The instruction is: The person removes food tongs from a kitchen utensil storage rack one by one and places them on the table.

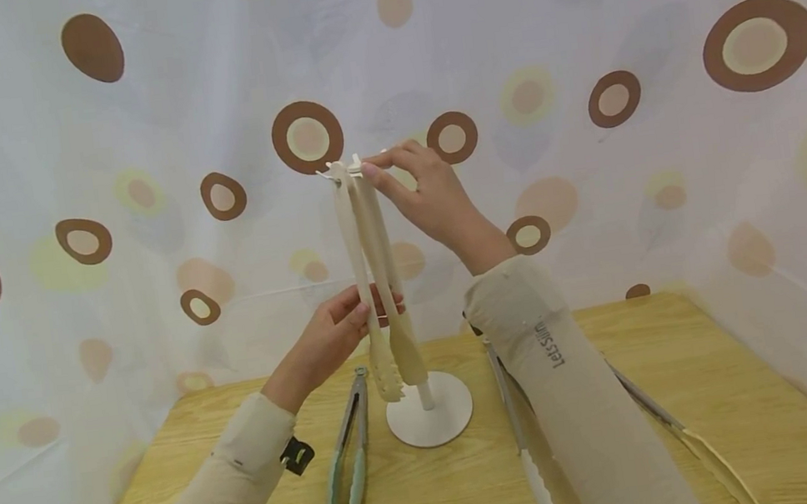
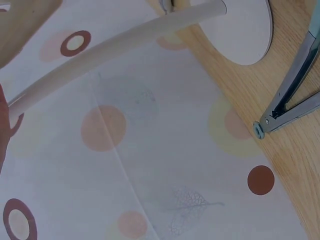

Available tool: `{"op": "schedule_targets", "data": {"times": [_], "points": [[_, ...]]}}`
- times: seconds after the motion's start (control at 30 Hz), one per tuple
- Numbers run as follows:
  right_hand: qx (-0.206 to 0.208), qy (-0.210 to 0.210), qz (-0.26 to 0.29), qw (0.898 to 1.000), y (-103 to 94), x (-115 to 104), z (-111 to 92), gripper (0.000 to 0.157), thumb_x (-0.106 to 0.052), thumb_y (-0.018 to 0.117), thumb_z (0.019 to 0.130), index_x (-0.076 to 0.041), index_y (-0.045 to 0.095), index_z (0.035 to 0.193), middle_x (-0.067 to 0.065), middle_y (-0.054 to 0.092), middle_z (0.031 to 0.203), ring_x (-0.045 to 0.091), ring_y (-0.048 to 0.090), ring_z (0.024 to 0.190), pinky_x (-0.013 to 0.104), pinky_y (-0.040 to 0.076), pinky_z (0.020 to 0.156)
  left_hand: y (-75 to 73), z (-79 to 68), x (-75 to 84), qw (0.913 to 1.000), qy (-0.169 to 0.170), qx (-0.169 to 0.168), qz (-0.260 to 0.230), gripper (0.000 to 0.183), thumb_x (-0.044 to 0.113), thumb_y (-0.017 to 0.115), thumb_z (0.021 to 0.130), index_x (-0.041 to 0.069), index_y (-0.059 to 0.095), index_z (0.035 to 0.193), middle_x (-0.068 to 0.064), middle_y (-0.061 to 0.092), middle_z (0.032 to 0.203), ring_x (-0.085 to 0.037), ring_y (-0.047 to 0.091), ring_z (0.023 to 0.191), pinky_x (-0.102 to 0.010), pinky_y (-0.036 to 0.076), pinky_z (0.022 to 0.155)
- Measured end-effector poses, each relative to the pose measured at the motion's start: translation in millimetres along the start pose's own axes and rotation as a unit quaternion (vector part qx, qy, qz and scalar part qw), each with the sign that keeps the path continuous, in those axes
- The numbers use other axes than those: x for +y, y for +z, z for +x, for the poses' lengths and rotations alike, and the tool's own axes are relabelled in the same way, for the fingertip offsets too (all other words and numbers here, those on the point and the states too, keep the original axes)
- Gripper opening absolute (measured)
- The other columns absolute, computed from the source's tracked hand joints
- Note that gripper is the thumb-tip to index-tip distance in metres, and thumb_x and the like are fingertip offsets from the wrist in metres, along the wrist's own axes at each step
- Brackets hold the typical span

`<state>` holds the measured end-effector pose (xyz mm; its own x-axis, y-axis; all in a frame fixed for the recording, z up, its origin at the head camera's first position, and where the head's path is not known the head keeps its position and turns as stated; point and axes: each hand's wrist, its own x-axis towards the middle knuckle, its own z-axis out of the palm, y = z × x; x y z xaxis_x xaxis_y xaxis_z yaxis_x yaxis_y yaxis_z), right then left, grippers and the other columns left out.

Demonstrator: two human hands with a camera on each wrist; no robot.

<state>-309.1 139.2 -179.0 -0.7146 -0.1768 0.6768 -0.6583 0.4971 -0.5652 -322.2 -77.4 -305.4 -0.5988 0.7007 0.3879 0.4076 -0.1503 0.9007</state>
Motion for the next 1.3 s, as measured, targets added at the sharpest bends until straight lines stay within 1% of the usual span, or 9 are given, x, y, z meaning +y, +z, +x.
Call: {"op": "schedule_targets", "data": {"times": [0.13,0.2,0.37,0.53,0.67,0.83,0.93,1.13,1.3], "points": [[0.000,0.002,-0.002,1.000,0.1,0.0,0.0,0.040,-0.044,0.053,0.097,-0.015,0.064,0.122,0.001,0.051,0.133,0.020,0.039,0.132,0.048,0.028,0.108,0.3,-1.4,2.3,1.0000,0.007,0.001,-0.005,0.048,0.032,0.050,0.101,0.001,0.047,0.138,-0.021,0.056,0.129,-0.028,0.050,0.126,-0.043,0.031,0.110],[-0.001,0.002,-0.002,1.000,0.0,0.6,0.1,0.041,-0.044,0.052,0.097,-0.015,0.064,0.123,0.002,0.051,0.133,0.021,0.038,0.132,0.048,0.028,0.108,0.0,-1.8,3.5,0.9999,0.009,0.002,-0.005,0.051,0.034,0.050,0.100,0.000,0.046,0.139,-0.019,0.057,0.129,-0.027,0.051,0.126,-0.043,0.031,0.110],[-0.001,0.002,-0.001,1.000,-0.3,2.0,1.0,0.041,-0.044,0.052,0.097,-0.015,0.064,0.124,0.002,0.052,0.132,0.021,0.041,0.129,0.050,0.029,0.107,-0.5,-2.3,7.1,0.9999,0.013,0.002,-0.010,0.053,0.035,0.051,0.100,-0.001,0.045,0.139,-0.018,0.056,0.129,-0.027,0.051,0.125,-0.044,0.031,0.110],[-0.003,0.005,-0.001,1.000,-0.7,3.0,1.9,0.043,-0.046,0.051,0.097,-0.015,0.064,0.124,0.002,0.052,0.132,0.021,0.041,0.129,0.051,0.028,0.107,-1.4,-2.6,7.7,0.9998,0.018,0.001,-0.009,0.053,0.034,0.051,0.100,-0.002,0.044,0.139,-0.012,0.060,0.125,-0.028,0.051,0.125,-0.044,0.031,0.110],[-0.004,0.005,0.001,1.000,-0.6,3.3,1.6,0.042,-0.046,0.051,0.097,-0.015,0.064,0.124,0.002,0.052,0.131,0.022,0.041,0.129,0.052,0.028,0.107,-1.9,-4.0,7.6,0.9999,0.015,0.003,-0.005,0.058,0.039,0.053,0.098,-0.001,0.045,0.138,-0.015,0.058,0.127,-0.027,0.052,0.124,-0.044,0.032,0.109],[-0.002,0.000,0.005,1.000,0.0,1.1,0.5,0.040,-0.043,0.052,0.098,-0.015,0.064,0.122,0.002,0.053,0.130,0.020,0.042,0.127,0.050,0.029,0.107,-2.1,-7.2,8.7,0.9999,0.008,0.013,-0.007,0.065,0.044,0.055,0.094,-0.002,0.044,0.138,-0.021,0.055,0.131,-0.027,0.053,0.122,-0.043,0.034,0.108],[-0.001,0.000,0.006,1.000,0.3,0.0,0.2,0.039,-0.043,0.053,0.097,-0.015,0.064,0.122,0.001,0.053,0.130,0.020,0.042,0.128,0.048,0.030,0.107,-2.5,-8.3,9.2,0.9998,0.006,0.016,-0.003,0.067,0.046,0.056,0.092,-0.002,0.045,0.138,-0.019,0.056,0.130,-0.026,0.054,0.121,-0.043,0.035,0.107],[0.000,-0.002,0.005,1.000,0.3,-0.1,0.5,0.039,-0.042,0.053,0.098,-0.014,0.064,0.121,0.001,0.052,0.131,0.020,0.041,0.128,0.050,0.029,0.107,-4.0,-8.8,10.1,0.9998,0.009,0.019,0.006,0.070,0.049,0.058,0.090,-0.001,0.046,0.138,-0.014,0.059,0.128,-0.026,0.054,0.120,-0.043,0.035,0.107],[0.002,-0.004,0.004,1.000,0.2,-0.4,0.4,0.038,-0.042,0.053,0.098,-0.014,0.065,0.120,0.001,0.053,0.130,0.020,0.042,0.128,0.049,0.029,0.107,-4.5,-9.3,10.7,0.9997,0.013,0.021,0.010,0.069,0.050,0.059,0.089,-0.001,0.048,0.135,-0.013,0.060,0.127,-0.027,0.053,0.121,-0.043,0.037,0.106]]}}
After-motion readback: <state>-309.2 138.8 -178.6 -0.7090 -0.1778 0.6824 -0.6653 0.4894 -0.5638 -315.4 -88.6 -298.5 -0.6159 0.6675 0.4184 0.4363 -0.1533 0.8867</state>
